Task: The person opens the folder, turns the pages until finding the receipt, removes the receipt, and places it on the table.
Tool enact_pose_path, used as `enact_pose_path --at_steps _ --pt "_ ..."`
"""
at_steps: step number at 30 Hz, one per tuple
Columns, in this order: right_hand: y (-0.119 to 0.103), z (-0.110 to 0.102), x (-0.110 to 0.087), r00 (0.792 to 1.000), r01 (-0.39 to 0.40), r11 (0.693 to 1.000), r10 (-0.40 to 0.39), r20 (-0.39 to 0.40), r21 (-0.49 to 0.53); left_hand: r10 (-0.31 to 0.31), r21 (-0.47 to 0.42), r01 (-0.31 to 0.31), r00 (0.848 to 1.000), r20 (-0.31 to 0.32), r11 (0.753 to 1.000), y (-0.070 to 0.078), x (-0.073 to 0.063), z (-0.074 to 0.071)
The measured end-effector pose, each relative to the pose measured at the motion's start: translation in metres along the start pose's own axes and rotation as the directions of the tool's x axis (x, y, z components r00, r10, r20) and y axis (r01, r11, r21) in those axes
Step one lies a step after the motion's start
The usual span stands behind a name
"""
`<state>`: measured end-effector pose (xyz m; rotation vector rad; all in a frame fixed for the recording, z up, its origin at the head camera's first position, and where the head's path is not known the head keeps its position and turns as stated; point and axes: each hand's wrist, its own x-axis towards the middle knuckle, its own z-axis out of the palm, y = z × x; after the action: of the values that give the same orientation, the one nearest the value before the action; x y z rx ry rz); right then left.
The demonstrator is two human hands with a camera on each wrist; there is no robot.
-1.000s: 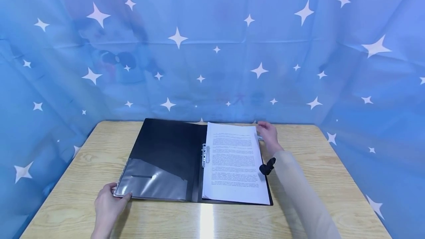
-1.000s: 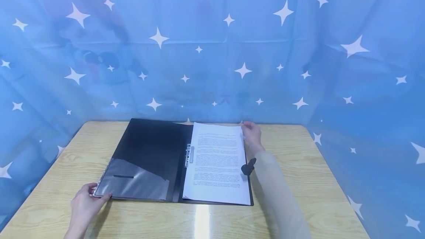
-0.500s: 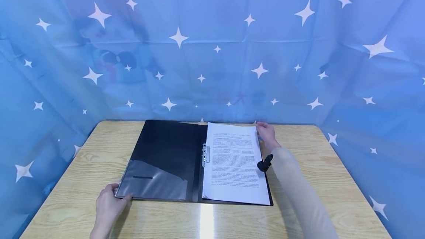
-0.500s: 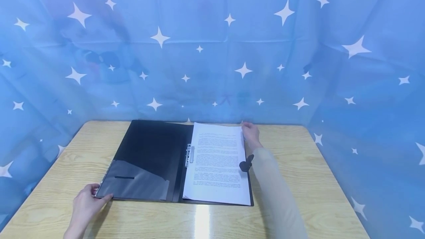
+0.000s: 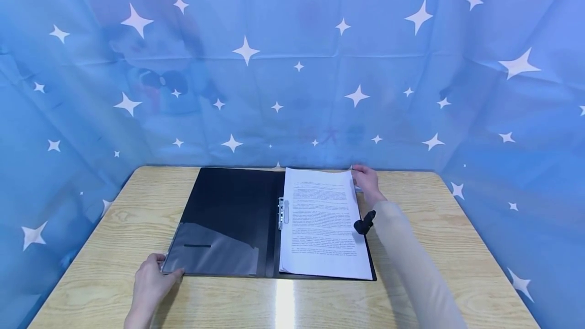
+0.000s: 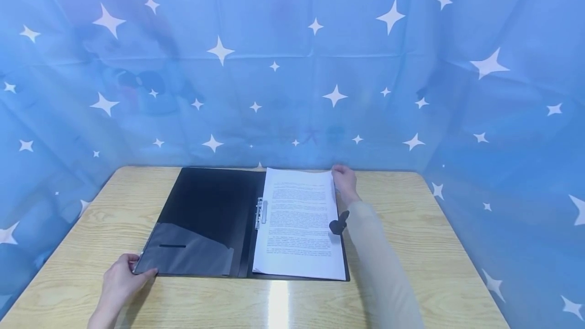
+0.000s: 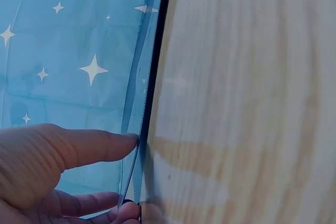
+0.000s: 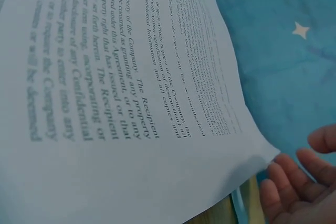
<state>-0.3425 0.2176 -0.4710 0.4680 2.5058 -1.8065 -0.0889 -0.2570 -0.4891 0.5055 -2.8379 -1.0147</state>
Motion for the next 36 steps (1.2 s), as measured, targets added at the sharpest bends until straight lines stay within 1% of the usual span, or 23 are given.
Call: enact_pose_path --at_steps 8,13,17,21,25,31,34,36 --pt "0.001 -0.001 0.005 0.999 -0.015 1.0 0.016 0.036 -0.017 0.004 -0.008 -0.004 1.0 -0.004 1.0 -0.001 0.001 0.001" --pt "0.004 0.002 0.009 0.997 -0.014 0.994 0.022 0.077 -0.106 -0.009 -0.004 0.009 1.0 0.008 1.0 -0.002 0.001 0.002" --pt "0.008 0.003 0.01 0.993 0.019 0.98 0.005 0.12 -0.196 -0.015 0.005 0.015 1.0 0.013 1.0 -0.002 0.001 0.003" --pt "0.015 0.004 0.013 0.988 0.085 0.96 -0.046 0.147 -0.268 -0.011 0.008 0.011 1.0 0.004 1.0 -0.001 0.0 0.004" --pt "0.017 0.005 0.014 0.989 0.117 0.946 -0.081 0.127 -0.304 -0.001 0.007 0.001 1.0 -0.013 1.0 0.0 -0.001 0.004" --pt "0.016 0.006 0.014 0.995 0.1 0.955 -0.096 0.03 -0.28 0.013 0.006 -0.013 0.999 -0.03 1.0 0.0 -0.001 0.004" --pt "0.017 0.005 0.014 0.993 0.11 0.958 -0.114 0.0 -0.264 0.015 0.005 -0.015 0.999 -0.034 1.0 -0.001 -0.001 0.004" --pt "0.017 0.004 0.014 0.991 0.129 0.961 -0.133 -0.001 -0.246 0.012 0.006 -0.012 0.999 -0.033 1.0 -0.001 0.0 0.004"
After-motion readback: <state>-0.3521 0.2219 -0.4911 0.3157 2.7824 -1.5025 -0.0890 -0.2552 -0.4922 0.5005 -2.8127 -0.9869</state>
